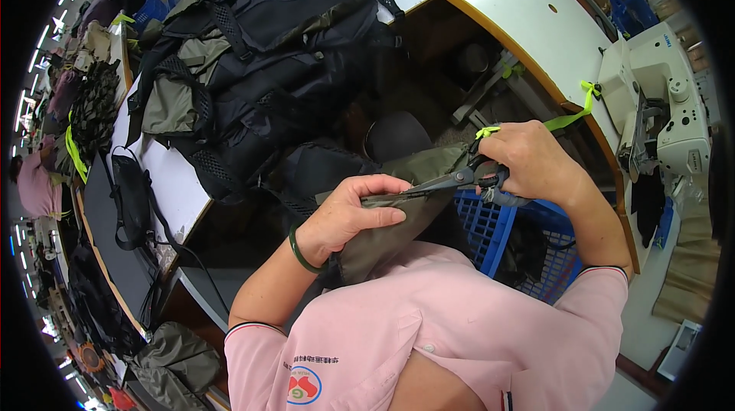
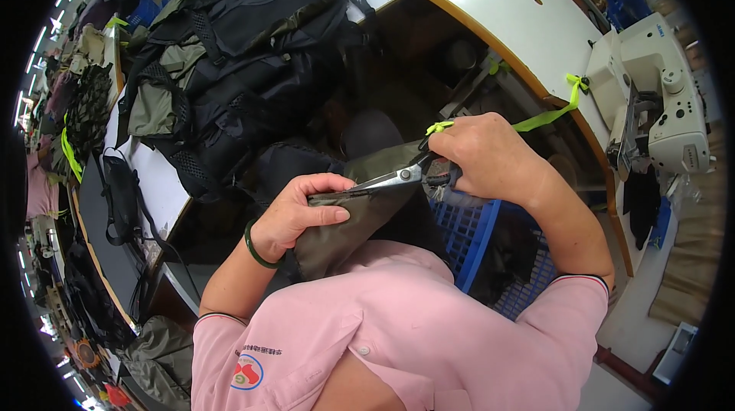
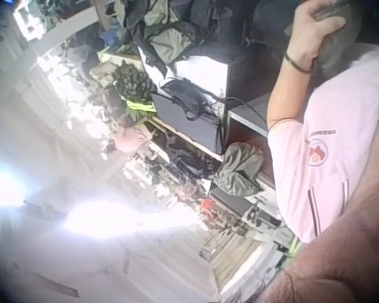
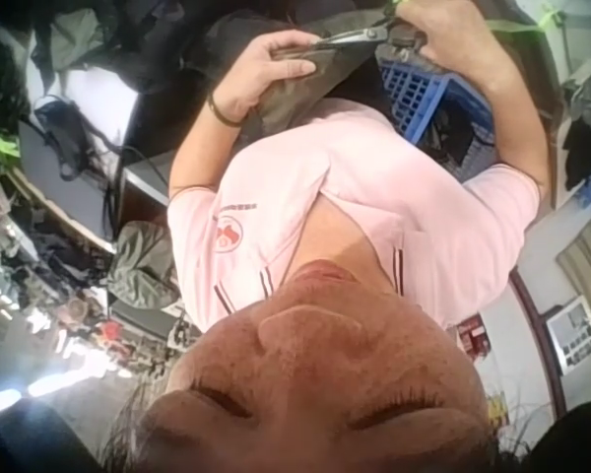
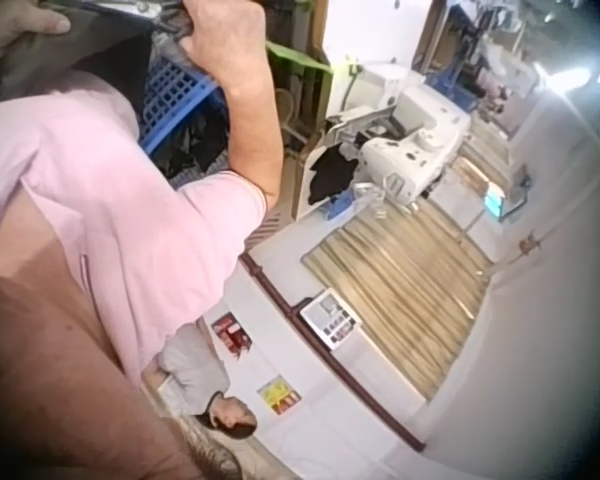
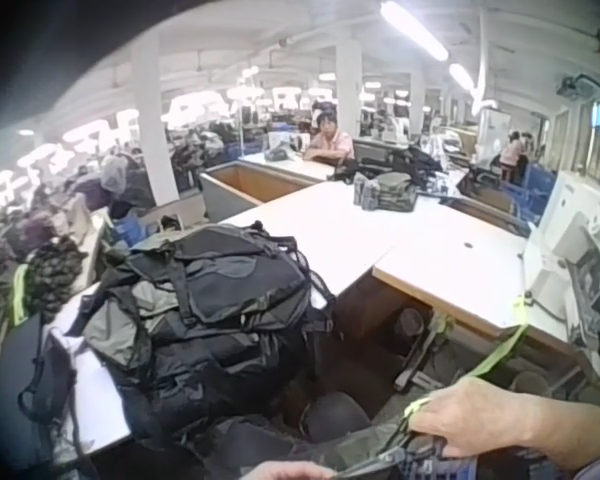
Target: Cutting and trimming pieces of green fabric using scissors.
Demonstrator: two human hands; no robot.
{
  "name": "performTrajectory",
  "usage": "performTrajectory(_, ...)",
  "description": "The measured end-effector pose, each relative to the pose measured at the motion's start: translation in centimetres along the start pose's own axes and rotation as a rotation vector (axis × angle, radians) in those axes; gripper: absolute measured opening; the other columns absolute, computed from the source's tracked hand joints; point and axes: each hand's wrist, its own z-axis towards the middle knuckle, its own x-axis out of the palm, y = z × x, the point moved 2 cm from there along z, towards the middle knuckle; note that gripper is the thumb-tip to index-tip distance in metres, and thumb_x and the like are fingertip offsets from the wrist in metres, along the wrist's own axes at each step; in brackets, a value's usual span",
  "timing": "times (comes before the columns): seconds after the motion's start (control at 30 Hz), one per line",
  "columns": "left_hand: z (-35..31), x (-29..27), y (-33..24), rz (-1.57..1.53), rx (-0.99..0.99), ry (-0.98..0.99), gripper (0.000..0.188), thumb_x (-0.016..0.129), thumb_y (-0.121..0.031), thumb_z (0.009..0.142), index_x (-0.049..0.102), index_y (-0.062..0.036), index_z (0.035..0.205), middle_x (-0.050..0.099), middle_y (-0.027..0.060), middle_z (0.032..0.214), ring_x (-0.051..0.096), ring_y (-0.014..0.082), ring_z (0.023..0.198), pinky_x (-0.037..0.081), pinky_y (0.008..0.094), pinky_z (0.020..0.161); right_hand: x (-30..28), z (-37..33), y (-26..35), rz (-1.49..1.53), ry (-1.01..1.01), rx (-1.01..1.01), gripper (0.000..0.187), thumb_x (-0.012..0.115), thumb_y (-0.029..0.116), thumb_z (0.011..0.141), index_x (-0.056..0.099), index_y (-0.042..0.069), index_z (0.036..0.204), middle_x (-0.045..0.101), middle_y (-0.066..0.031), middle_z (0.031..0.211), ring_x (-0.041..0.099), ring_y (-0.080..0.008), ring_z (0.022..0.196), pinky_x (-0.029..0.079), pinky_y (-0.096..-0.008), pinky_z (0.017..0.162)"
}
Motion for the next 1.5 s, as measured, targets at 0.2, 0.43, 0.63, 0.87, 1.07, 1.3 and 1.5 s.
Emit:
performTrajectory(0.2,0.2,0.6,-0.5,-0.009,0.022,0.003,0.033,0.073,0.001,0.081,0.065,-0.0032,0.113,0.064,0.0006,0.100,0.059,0.0078,0.091,0.048,0.0222,0.084,0.5,0.9,0.9,0.540,-0.116,0.232,0.038,0.089,0.022,0.064,0.060,0.004,0.081,0.059,-0.0058,0.073,0.060,-0.0180,0.064,0.047,-0.0301,0.060)
performTrajectory(0.43,0.4,0.6,-0.3,0.143,0.184,0.019,0.034,0.076,0.000,0.078,0.059,-0.0063,0.106,0.058,-0.0020,0.094,0.055,0.0077,0.089,0.044,0.0211,0.084,4.5,3.2,3.5,1.179,0.027,0.219,0.023,0.078,0.007,0.078,0.059,0.002,0.090,0.061,-0.0014,0.080,0.054,-0.0076,0.074,0.046,-0.0243,0.068)
performTrajectory(0.63,-0.8,-1.7,0.6,-0.003,0.151,-0.090,0.028,0.075,-0.002,0.080,0.061,-0.0052,0.104,0.064,0.0013,0.099,0.060,0.0088,0.089,0.049,0.0236,0.081,4.4,3.0,2.8,1.173,0.042,0.387,0.020,0.076,0.009,0.080,0.059,0.004,0.088,0.056,0.0032,0.077,0.050,-0.0036,0.071,0.042,-0.0211,0.064)
performTrajectory(0.87,-0.9,-1.3,0.9,-0.099,0.152,-0.081,0.030,0.075,0.000,0.080,0.062,-0.0051,0.106,0.065,0.0015,0.099,0.061,0.0088,0.089,0.050,0.0231,0.081,1.6,1.9,1.6,0.265,-0.263,0.073,0.033,0.083,0.020,0.066,0.061,0.003,0.083,0.060,-0.0103,0.075,0.060,-0.0287,0.069,0.048,-0.0365,0.062)
performTrajectory(1.07,-0.6,-0.9,1.2,-0.039,0.173,-0.043,0.030,0.076,-0.001,0.079,0.062,-0.0059,0.105,0.064,0.0005,0.098,0.060,0.0079,0.088,0.049,0.0225,0.081,-0.4,1.6,1.5,0.129,-0.032,0.060,0.028,0.079,0.021,0.064,0.060,0.005,0.078,0.058,-0.0092,0.070,0.060,-0.0297,0.070,0.049,-0.0388,0.062)
performTrajectory(1.3,-0.6,-0.5,1.2,-0.002,0.146,-0.010,0.030,0.075,0.003,0.079,0.061,-0.0050,0.104,0.065,0.0002,0.098,0.060,0.0076,0.088,0.049,0.0223,0.080,-0.3,1.7,1.5,0.091,0.041,0.022,0.016,0.069,0.012,0.065,0.058,0.005,0.076,0.060,-0.0105,0.071,0.061,-0.0304,0.073,0.050,-0.0399,0.063)
performTrajectory(1.5,-0.5,-0.2,1.4,-0.010,0.136,0.015,0.030,0.077,-0.002,0.079,0.062,-0.0046,0.104,0.064,-0.0008,0.099,0.058,0.0068,0.089,0.048,0.0226,0.083,-0.1,2.0,1.6,0.039,-0.056,-0.069,0.022,0.073,0.011,0.065,0.059,0.005,0.080,0.061,-0.0102,0.074,0.062,-0.0293,0.077,0.051,-0.0394,0.065)
